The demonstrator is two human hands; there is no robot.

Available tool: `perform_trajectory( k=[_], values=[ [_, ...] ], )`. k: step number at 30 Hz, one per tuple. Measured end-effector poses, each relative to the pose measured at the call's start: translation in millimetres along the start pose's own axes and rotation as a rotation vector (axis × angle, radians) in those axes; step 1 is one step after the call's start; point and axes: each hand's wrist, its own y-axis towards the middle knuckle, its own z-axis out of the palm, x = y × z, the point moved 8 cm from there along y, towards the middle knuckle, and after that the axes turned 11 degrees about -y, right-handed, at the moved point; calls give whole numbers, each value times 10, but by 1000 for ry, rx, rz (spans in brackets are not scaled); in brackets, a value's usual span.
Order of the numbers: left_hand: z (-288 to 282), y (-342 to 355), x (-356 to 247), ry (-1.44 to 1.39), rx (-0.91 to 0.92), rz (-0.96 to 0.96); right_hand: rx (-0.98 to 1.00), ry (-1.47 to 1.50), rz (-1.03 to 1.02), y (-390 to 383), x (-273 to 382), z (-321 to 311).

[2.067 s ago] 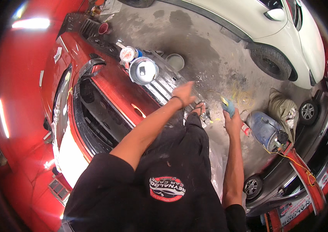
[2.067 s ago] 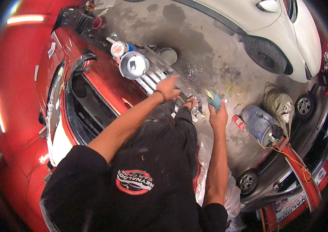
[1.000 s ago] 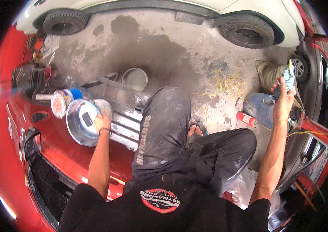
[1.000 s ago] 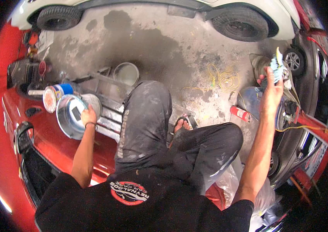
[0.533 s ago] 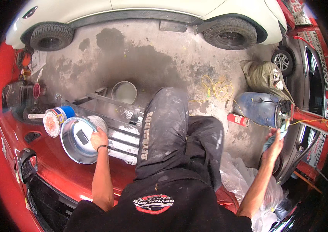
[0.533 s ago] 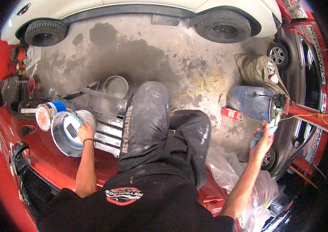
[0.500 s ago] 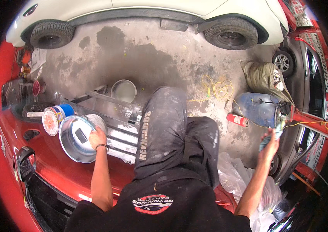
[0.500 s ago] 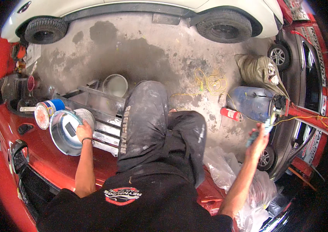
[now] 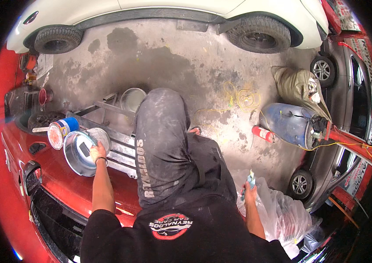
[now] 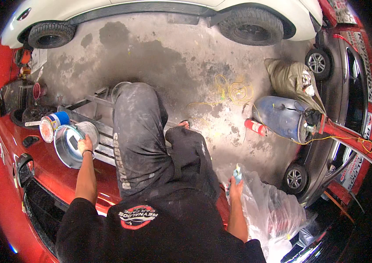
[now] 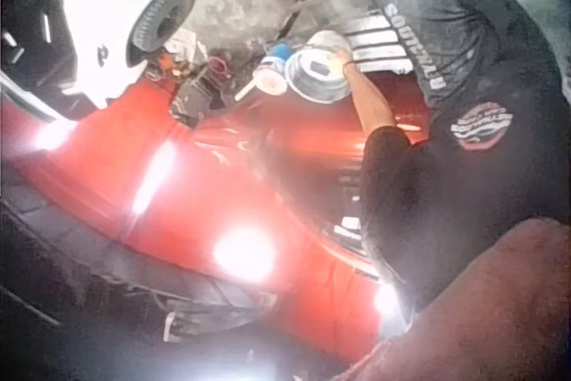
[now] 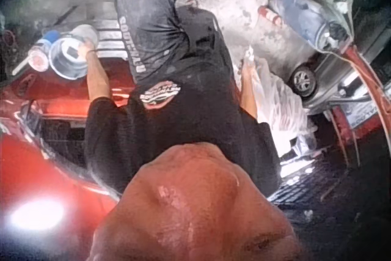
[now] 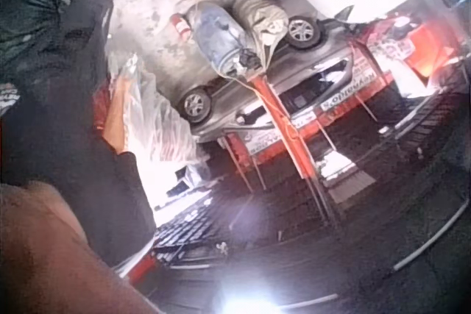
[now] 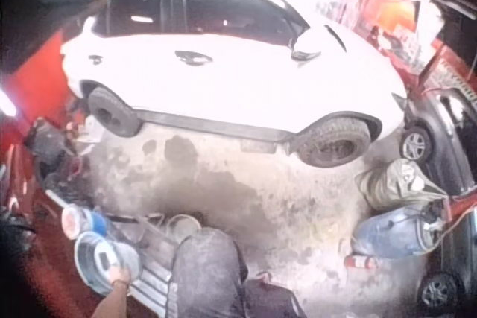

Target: The person wipes the roof of a red car with a cloth, applies masking tape along the edges, uses a sanding block and a heat gun on the roof surface, and then wipes the rear window with soapy water from a bucket.

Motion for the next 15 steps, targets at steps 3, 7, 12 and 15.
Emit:
perform_trajectory(
  k=[3,7,12,15],
  values=[
    [-21,14,-16,49,19,23,-68,-440,39,119,-708,-281],
    [-70,-32,-146,33,9,-14,-226,-762,23,645,-938,-444],
    [-69,-23,-174,39,10,-18,-435,-437,-165,1294,-436,-654],
    [-130,-2,-186,-36,10,-81,-550,-140,-501,1427,571,-959]
  ],
)
